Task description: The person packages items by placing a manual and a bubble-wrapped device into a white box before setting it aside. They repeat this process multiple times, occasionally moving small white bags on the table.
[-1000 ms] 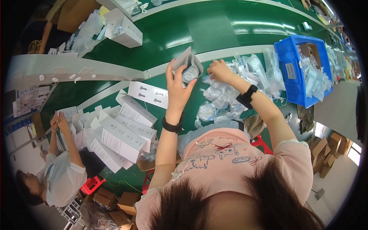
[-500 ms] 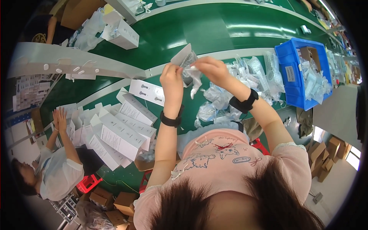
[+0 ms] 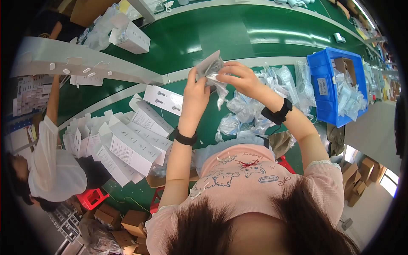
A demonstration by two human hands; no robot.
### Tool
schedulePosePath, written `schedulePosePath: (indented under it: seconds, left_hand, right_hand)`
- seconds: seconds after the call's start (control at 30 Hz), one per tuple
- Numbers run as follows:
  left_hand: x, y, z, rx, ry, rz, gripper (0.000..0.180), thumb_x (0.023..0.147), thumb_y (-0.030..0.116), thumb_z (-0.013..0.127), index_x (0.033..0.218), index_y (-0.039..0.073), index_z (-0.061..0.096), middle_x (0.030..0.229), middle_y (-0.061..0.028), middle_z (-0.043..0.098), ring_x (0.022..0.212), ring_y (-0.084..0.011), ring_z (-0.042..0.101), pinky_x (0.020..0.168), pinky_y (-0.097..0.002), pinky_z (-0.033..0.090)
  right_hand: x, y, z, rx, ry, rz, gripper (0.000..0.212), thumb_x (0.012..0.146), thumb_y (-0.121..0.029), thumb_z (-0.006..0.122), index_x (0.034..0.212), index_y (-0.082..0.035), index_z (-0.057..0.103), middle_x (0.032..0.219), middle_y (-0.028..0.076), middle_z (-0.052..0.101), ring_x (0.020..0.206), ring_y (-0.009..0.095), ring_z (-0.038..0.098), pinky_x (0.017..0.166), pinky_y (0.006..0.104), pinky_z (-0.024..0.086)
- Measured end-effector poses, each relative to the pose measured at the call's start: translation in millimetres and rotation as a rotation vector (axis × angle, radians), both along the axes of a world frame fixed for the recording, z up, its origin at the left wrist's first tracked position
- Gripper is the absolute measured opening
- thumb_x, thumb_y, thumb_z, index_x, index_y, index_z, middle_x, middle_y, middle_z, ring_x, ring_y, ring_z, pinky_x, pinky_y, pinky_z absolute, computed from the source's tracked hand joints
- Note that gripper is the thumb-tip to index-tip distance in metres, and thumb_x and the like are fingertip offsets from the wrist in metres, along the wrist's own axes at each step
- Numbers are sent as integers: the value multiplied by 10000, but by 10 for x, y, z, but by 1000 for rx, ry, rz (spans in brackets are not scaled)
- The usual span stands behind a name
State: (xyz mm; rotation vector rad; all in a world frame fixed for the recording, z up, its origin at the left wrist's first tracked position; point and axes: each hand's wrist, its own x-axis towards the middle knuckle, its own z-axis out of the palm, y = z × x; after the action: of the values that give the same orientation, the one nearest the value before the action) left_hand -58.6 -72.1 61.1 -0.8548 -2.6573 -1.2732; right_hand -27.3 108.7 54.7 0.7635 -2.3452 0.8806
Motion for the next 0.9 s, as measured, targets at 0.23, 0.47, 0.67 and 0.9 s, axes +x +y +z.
schedulePosePath:
  seconds: [0.23, 0.47, 0.67, 0.9]
  left_hand:
    - [-155, -1, -42, 33, -143, 131, 148, 628, -6, 643, 762, -34, 586, 941, -165, 599, 786, -310, 605, 718, -364, 465]
    - [-214, 7, 14, 127, -302, 207, 128, 604, 9, 668, 685, -41, 582, 847, -152, 625, 751, -290, 605, 667, -325, 459]
    - [-210, 7, -29, 129, -236, 164, 140, 615, 33, 679, 711, -33, 601, 834, -112, 623, 614, -204, 538, 579, -285, 427]
    - [-185, 36, 3, 119, -203, 168, 115, 621, 7, 653, 703, -35, 584, 838, -141, 620, 731, -290, 598, 650, -319, 456]
  right_hand:
    - [-33, -116, 70, 39, 87, -10, 261, 612, 7, 622, 855, -83, 590, 883, 62, 571, 817, 284, 562, 764, 379, 469]
    - [-2, 22, 168, 361, -138, 220, 204, 661, -137, 644, 818, -67, 535, 845, 69, 552, 788, 262, 555, 846, 393, 404]
    - [-19, -15, 192, 340, -197, 251, 275, 646, -187, 645, 861, -64, 525, 855, 78, 542, 838, 237, 537, 864, 394, 373]
    - [-116, -87, 93, 212, -69, 88, 296, 677, -243, 645, 881, -53, 543, 904, 91, 541, 894, 240, 524, 876, 427, 363]
